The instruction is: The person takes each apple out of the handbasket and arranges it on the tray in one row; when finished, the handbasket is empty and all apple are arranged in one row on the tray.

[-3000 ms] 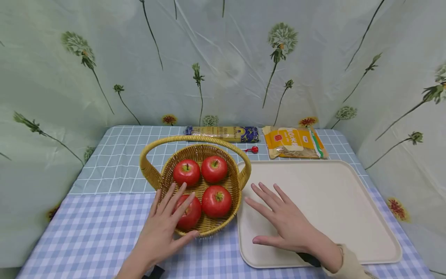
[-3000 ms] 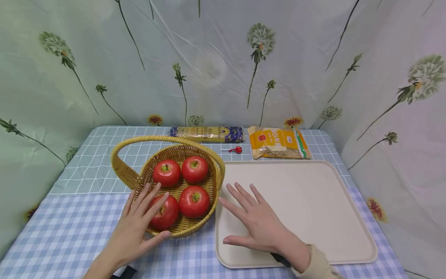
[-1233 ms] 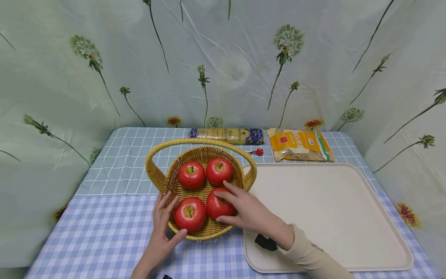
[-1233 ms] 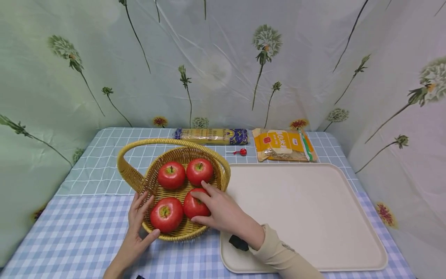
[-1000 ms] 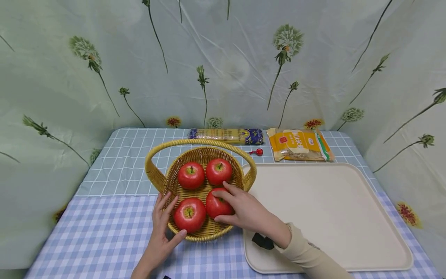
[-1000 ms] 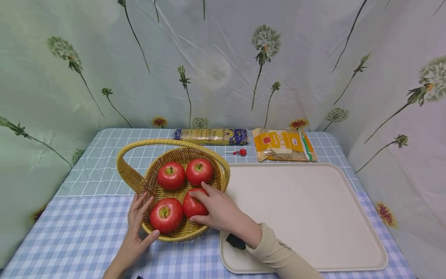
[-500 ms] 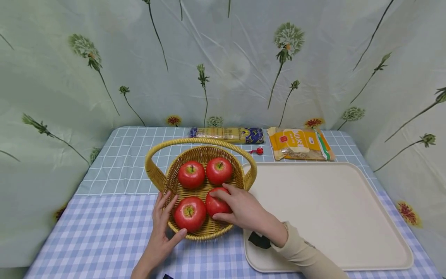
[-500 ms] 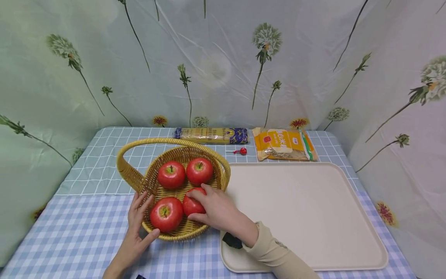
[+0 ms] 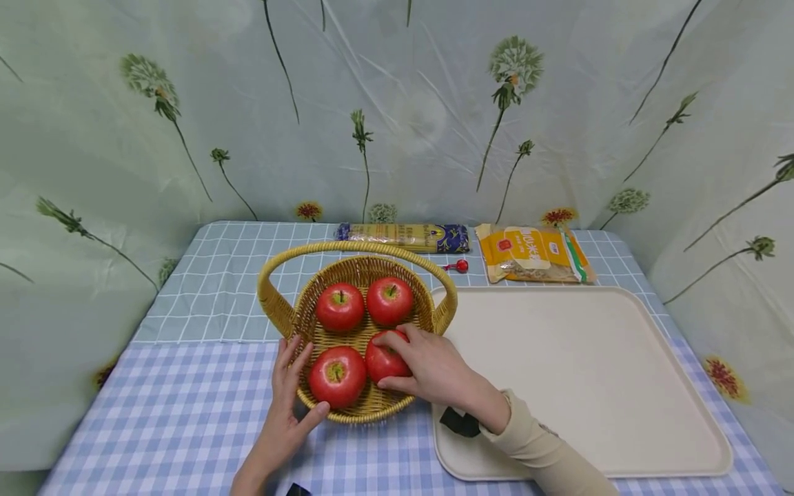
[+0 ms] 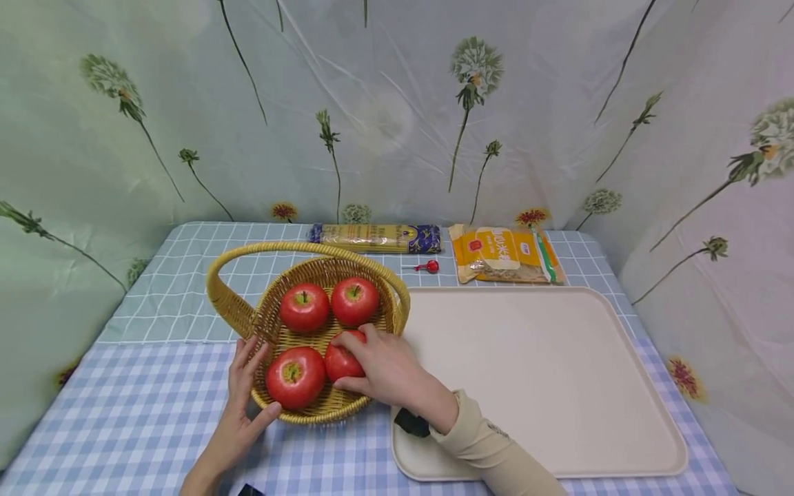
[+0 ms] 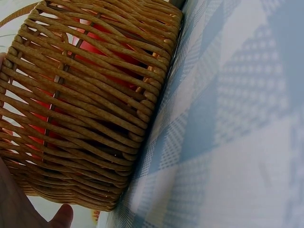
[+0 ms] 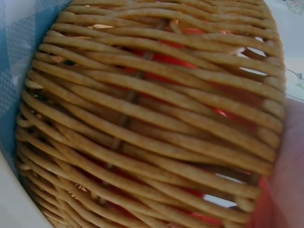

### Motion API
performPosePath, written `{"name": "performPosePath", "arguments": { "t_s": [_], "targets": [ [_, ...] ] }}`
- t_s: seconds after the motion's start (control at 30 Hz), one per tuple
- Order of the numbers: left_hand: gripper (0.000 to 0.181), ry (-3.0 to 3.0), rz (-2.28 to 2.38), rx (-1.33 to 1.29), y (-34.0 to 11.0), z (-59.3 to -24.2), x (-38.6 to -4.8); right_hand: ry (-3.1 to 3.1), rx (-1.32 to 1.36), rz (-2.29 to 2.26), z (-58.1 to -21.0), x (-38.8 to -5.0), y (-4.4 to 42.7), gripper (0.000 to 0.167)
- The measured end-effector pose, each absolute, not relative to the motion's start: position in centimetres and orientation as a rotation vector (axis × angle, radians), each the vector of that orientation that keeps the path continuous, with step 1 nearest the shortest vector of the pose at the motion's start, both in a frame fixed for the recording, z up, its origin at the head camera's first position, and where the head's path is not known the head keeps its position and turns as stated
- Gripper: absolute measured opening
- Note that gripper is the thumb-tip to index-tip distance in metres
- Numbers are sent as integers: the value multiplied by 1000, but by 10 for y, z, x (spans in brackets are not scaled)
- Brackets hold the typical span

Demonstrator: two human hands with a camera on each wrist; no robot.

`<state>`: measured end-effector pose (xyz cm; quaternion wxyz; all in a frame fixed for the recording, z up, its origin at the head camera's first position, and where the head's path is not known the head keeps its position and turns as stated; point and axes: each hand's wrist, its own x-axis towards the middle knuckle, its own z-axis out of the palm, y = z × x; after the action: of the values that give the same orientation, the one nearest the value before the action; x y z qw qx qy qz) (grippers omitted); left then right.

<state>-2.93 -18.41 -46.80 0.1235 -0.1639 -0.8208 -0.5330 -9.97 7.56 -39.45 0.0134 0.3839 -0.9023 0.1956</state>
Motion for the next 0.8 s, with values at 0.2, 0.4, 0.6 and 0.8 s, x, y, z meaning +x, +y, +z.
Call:
{"name": "performPosePath", "arguments": {
  "t_s": [0.2, 0.4, 0.6, 0.8],
  "targets": [
    [81, -2406, -1552, -466, -184, -468, -29, -2804, 1175, 652, -397, -100, 75, 53],
    [81, -2403, -1548, -479, -184, -468, -29, -2787, 1165, 684, -398, -99, 75, 52],
    [82, -2388, -1538, -479, -182, -466, -29, -2800, 1120, 699, -399, -99, 74, 52],
    [83, -2383, -1544, -477, -182, -468, -29, -2771, 1087, 721, -401, -97, 74, 52]
  ]
}}
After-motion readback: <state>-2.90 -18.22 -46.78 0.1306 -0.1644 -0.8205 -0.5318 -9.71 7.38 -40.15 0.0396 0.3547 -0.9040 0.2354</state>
